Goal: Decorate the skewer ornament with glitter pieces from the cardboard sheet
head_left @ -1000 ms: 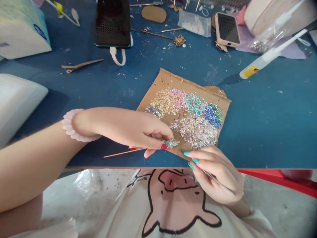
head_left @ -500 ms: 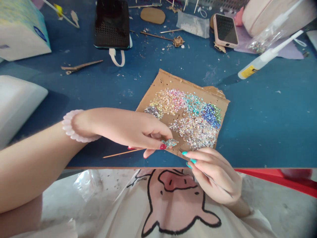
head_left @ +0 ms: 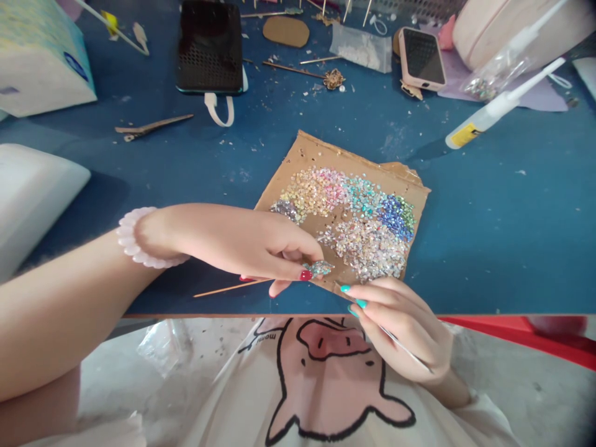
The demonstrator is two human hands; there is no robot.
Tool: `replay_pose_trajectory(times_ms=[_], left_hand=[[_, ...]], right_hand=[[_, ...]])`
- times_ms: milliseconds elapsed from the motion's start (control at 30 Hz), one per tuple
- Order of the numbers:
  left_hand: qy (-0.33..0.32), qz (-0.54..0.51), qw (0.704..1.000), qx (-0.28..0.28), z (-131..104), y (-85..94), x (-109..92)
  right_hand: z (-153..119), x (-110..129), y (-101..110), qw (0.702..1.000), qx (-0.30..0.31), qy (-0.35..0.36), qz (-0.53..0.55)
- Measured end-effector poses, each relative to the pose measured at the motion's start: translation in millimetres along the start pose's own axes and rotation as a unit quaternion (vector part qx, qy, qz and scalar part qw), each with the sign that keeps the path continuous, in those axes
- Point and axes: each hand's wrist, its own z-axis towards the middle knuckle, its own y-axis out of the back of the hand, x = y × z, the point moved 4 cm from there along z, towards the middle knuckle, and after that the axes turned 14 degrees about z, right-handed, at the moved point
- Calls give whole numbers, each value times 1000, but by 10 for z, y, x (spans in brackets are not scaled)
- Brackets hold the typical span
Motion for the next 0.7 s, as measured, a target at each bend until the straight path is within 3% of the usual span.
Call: replay_pose_trajectory(times_ms=[700], left_hand=[[-15,-17,1000,-6,17,18,-40]], right_hand=[[55,-19,15,999,-12,-35,37]])
